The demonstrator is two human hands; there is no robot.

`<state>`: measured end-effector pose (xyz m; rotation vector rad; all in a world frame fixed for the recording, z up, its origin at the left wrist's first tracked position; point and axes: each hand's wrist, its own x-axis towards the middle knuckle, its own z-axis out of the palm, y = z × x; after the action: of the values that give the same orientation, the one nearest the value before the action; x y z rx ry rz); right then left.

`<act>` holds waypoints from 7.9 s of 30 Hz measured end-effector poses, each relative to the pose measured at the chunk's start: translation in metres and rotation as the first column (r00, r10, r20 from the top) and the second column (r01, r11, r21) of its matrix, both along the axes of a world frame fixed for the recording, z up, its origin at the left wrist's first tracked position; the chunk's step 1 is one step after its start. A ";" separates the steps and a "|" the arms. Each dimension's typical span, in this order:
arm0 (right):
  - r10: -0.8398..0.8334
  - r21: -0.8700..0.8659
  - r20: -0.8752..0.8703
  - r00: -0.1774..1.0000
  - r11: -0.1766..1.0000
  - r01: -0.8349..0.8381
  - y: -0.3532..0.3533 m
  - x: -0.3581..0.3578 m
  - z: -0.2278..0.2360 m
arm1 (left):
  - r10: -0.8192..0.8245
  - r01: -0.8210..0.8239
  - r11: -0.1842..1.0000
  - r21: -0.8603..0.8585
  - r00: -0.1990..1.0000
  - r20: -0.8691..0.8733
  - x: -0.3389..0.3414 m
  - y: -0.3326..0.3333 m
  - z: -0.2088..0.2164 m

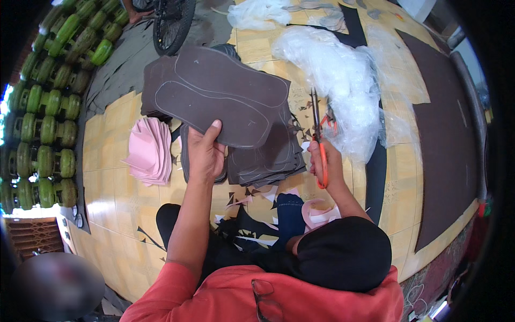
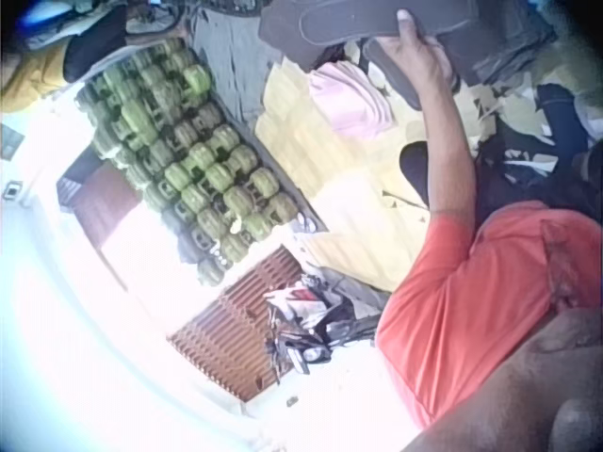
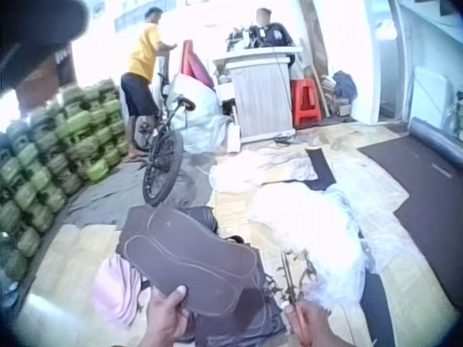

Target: The person sits on the floor and uses scissors to cut multiple dark brown shoe insole shapes from a stack of material. They repeatedly trim the edges of the stacked pieces, separating the cut shapes and placing them into a pile.

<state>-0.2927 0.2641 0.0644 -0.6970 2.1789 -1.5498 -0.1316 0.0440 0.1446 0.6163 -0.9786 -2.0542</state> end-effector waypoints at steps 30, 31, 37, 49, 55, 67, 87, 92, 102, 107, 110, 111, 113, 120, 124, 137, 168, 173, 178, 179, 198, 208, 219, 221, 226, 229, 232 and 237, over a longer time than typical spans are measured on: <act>0.304 0.027 0.108 0.947 0.951 -0.308 0.013 -0.005 0.039 | -0.130 0.142 0.986 -0.081 0.982 0.139 0.004 -0.008 0.001; 0.290 0.029 0.158 0.944 0.954 -0.298 0.013 -0.004 0.039 | -0.150 0.164 0.983 -0.079 0.976 0.159 0.009 -0.012 0.000; 0.212 -0.211 0.269 0.940 0.965 -0.157 -0.001 -0.006 0.026 | -0.227 0.264 0.956 -0.125 0.941 0.249 0.020 -0.025 -0.003; 0.214 -0.192 0.235 0.948 0.966 -0.170 0.008 0.000 0.022 | 0.105 0.029 0.950 -0.311 0.908 0.406 0.135 -0.155 -0.048; 0.183 -0.175 0.277 0.943 0.975 -0.138 0.008 -0.003 0.020 | -0.006 0.101 0.986 -0.136 0.822 0.570 0.155 -0.155 -0.127; 0.134 -0.076 0.315 0.939 0.990 -0.116 0.007 -0.001 0.018 | 0.089 0.191 0.946 -0.261 0.620 0.780 0.160 -0.139 -0.175; 0.068 0.026 0.235 0.970 0.997 -0.076 -0.002 0.001 0.031 | 0.409 0.580 0.603 -0.548 0.366 0.836 0.015 -0.040 -0.092; 0.032 0.004 0.277 0.960 0.999 -0.034 -0.002 0.001 0.026 | 0.057 0.158 0.904 -0.398 0.877 0.476 0.011 -0.034 -0.057; 0.093 0.072 0.097 0.991 0.992 -0.101 -0.008 0.010 0.012 | -0.102 0.100 0.994 0.030 0.992 0.072 -0.001 0.006 -0.007; 0.148 0.042 -0.057 0.987 0.988 -0.146 -0.008 0.011 0.005 | -0.106 0.104 0.992 0.072 0.994 0.019 -0.007 0.019 -0.014; 0.161 0.017 -0.065 0.985 0.987 -0.161 -0.011 0.012 0.019 | -0.108 0.108 0.991 0.080 0.994 0.001 -0.009 0.024 -0.015; 0.166 0.014 -0.065 0.984 0.986 -0.166 -0.011 0.012 0.021 | -0.107 0.107 0.991 0.082 0.994 0.000 -0.010 0.026 -0.014; 0.157 0.003 -0.090 0.984 0.988 -0.157 -0.013 0.012 0.020 | -0.109 0.108 0.991 0.083 0.994 -0.001 -0.012 0.029 -0.014; 0.157 -0.010 -0.127 0.979 0.987 -0.159 -0.011 0.007 0.019 | -0.135 0.134 0.984 0.114 0.991 -0.003 -0.014 0.034 -0.022; 0.202 0.009 -0.175 0.964 0.979 -0.203 -0.007 0.006 0.029 | -0.135 0.136 0.987 0.082 0.991 -0.020 -0.012 0.027 -0.023; 0.135 0.053 -0.121 0.983 0.990 -0.129 -0.007 -0.010 0.017 | -0.341 0.322 0.940 0.114 0.868 0.361 0.022 0.004 -0.017; 0.207 -0.361 0.322 0.924 0.929 -0.083 -0.005 -0.018 0.010 | -0.771 0.710 0.636 0.303 0.560 0.304 0.055 -0.034 -0.008; 0.255 -0.413 0.592 0.765 0.911 0.016 -0.006 -0.010 0.020 | -0.549 0.492 0.730 0.475 0.836 -0.023 0.065 -0.025 -0.054; 0.287 -0.315 0.571 0.769 0.942 -0.118 -0.008 0.009 0.014 | -0.476 0.522 0.838 -0.160 0.842 0.253 0.017 0.050 -0.052; 0.294 -0.288 0.557 0.777 0.946 -0.151 -0.010 0.014 0.012 | -0.448 0.467 0.863 -0.193 0.883 0.138 0.012 0.053 -0.053; 0.259 -0.014 0.133 0.957 0.966 -0.259 -0.001 -0.011 0.014 | -0.271 0.332 0.943 -0.011 0.787 0.555 0.053 -0.007 -0.018; 0.385 0.093 -0.207 0.900 0.923 -0.373 -0.001 -0.009 0.042 | -0.367 0.470 0.882 0.039 0.632 0.683 0.054 -0.009 -0.005; 0.440 0.127 -0.041 0.897 0.893 -0.432 0.008 -0.013 0.051 | -0.364 0.489 0.872 0.033 0.601 0.711 0.060 -0.028 -0.007; 0.491 0.229 -0.058 0.870 0.854 -0.467 0.010 -0.022 0.049 | -0.365 0.500 0.865 0.041 0.570 0.736 0.065 -0.037 -0.001; 0.428 0.218 -0.089 0.899 0.889 -0.402 0.017 -0.024 0.033 | -0.345 0.515 0.857 -0.009 0.587 0.732 0.082 -0.066 -0.009; 0.310 0.196 -0.112 0.944 0.938 -0.285 0.022 -0.026 0.010 | -0.243 0.446 0.882 -0.152 0.707 0.664 0.096 -0.088 -0.007; 0.239 0.137 0.024 0.971 0.961 -0.240 0.019 -0.022 0.022 | -0.146 0.307 0.944 -0.118 0.712 0.687 0.128 -0.128 -0.017; 0.191 0.099 0.083 0.978 0.975 -0.199 0.011 -0.016 0.026 | -0.222 0.359 0.933 -0.014 0.608 0.762 0.150 -0.159 -0.069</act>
<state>-0.3091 0.2749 0.0904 -0.7818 2.0551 -1.3290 0.0180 -0.1153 0.0754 1.3615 -1.8203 -1.9529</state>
